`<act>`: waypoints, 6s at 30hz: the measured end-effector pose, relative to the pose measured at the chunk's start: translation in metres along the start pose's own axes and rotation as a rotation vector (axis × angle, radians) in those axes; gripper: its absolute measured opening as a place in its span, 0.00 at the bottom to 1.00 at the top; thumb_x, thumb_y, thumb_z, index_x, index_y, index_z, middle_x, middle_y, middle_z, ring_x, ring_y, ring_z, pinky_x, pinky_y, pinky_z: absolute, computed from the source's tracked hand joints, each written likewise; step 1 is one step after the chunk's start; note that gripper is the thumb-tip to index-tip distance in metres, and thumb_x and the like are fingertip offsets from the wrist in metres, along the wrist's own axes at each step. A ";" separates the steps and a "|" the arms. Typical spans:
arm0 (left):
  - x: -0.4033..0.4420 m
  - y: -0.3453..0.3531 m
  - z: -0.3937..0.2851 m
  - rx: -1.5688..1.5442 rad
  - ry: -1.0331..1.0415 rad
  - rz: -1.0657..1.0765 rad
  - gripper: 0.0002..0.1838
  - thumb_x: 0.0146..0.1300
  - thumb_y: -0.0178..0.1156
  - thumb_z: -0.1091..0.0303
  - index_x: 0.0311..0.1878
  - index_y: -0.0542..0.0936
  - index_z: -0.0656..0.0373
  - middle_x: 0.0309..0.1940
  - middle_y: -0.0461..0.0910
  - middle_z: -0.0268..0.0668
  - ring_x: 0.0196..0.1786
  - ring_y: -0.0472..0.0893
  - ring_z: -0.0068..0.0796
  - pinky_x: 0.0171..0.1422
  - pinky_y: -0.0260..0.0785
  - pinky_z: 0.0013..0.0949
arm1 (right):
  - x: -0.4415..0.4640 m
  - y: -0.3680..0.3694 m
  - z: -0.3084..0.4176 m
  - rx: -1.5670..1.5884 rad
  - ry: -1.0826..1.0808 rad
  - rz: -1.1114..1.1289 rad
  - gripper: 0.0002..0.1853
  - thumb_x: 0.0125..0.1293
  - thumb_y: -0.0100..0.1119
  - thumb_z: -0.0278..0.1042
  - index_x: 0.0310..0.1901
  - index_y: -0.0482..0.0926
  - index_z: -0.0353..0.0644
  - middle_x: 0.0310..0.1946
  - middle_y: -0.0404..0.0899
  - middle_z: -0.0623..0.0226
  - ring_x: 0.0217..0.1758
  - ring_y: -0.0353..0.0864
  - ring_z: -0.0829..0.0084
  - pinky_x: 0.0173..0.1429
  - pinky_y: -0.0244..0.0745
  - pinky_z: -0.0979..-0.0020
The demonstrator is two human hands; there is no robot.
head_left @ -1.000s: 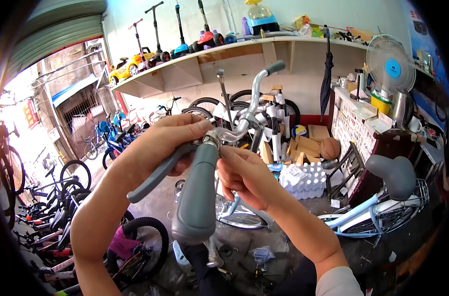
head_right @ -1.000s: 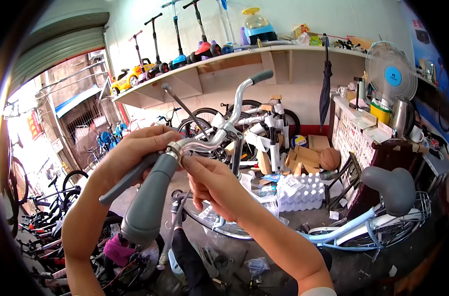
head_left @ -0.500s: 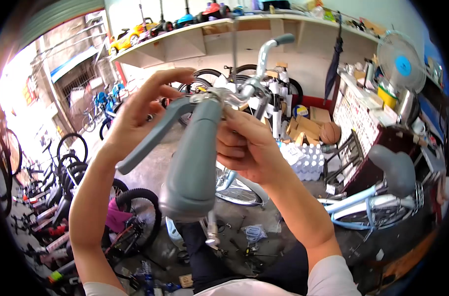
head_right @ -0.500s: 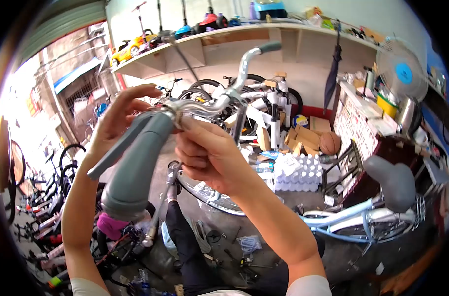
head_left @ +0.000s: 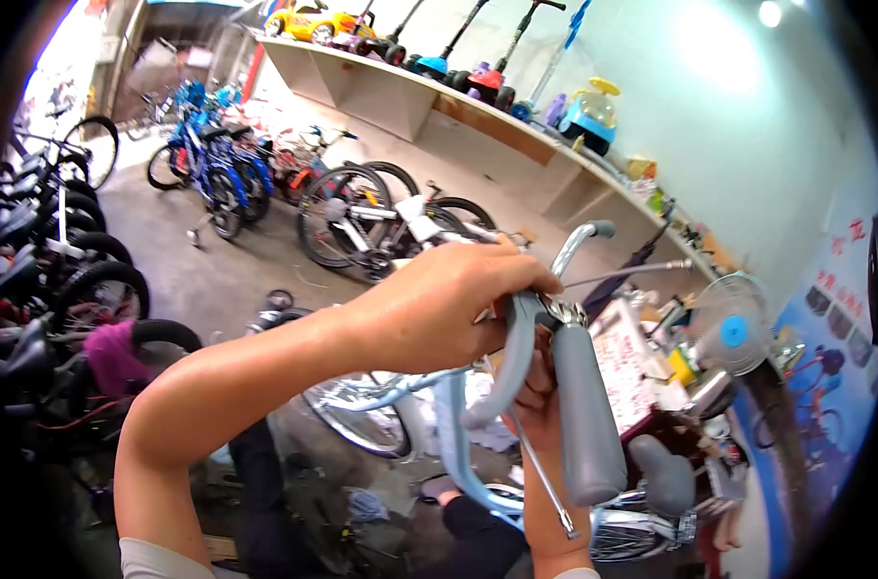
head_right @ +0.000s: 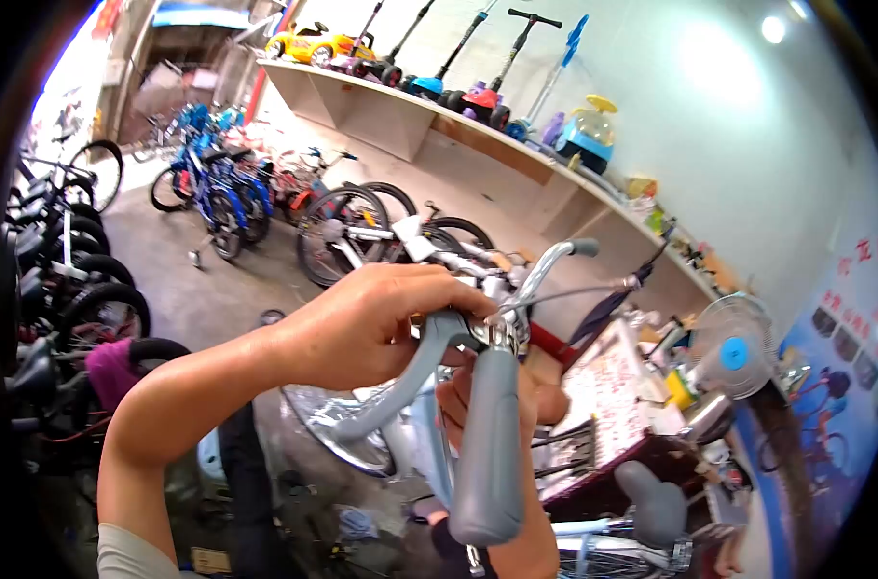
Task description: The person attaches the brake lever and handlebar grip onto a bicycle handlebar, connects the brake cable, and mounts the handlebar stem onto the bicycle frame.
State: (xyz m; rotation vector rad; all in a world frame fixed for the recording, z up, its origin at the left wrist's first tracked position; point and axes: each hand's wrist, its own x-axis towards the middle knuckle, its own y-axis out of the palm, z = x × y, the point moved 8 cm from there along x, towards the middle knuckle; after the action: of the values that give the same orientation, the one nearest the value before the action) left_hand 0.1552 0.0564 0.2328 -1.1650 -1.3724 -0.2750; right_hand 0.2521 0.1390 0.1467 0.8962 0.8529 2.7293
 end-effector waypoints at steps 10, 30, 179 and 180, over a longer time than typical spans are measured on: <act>-0.002 0.016 0.025 -0.432 0.092 -0.146 0.19 0.54 0.61 0.81 0.51 0.81 0.61 0.39 0.83 0.43 0.44 0.83 0.48 0.47 0.76 0.43 | -0.015 0.016 0.012 -0.241 0.011 -0.142 0.18 0.78 0.48 0.44 0.62 0.75 0.46 0.14 0.48 0.81 0.12 0.49 0.86 0.15 0.49 0.83; -0.005 0.017 0.041 -0.459 0.194 -0.338 0.05 0.49 0.60 0.73 0.25 0.82 0.64 0.21 0.83 0.44 0.27 0.85 0.45 0.31 0.77 0.42 | -0.029 0.013 0.026 -0.256 -0.107 -0.251 0.15 0.74 0.49 0.47 0.31 0.70 0.50 0.12 0.57 0.81 0.11 0.51 0.84 0.15 0.59 0.80; -0.038 -0.008 -0.008 -0.168 0.045 -0.480 0.20 0.53 0.69 0.81 0.52 0.85 0.61 0.58 0.80 0.47 0.52 0.84 0.38 0.53 0.78 0.35 | -0.007 0.008 0.001 -0.116 0.039 0.036 0.15 0.78 0.42 0.40 0.32 0.69 0.44 0.19 0.60 0.78 0.20 0.56 0.80 0.29 0.56 0.74; -0.049 -0.011 -0.015 -0.037 0.110 -0.513 0.24 0.51 0.72 0.80 0.54 0.85 0.60 0.58 0.76 0.48 0.51 0.83 0.39 0.53 0.79 0.35 | -0.003 0.010 0.000 -0.170 -0.013 -0.009 0.14 0.78 0.46 0.44 0.38 0.72 0.43 0.15 0.57 0.81 0.14 0.52 0.83 0.21 0.49 0.77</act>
State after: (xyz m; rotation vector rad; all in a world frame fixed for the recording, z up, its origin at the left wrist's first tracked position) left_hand 0.1438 0.0175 0.1996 -0.7973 -1.5566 -0.7202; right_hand 0.2545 0.1303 0.1508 0.8725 0.6094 2.7348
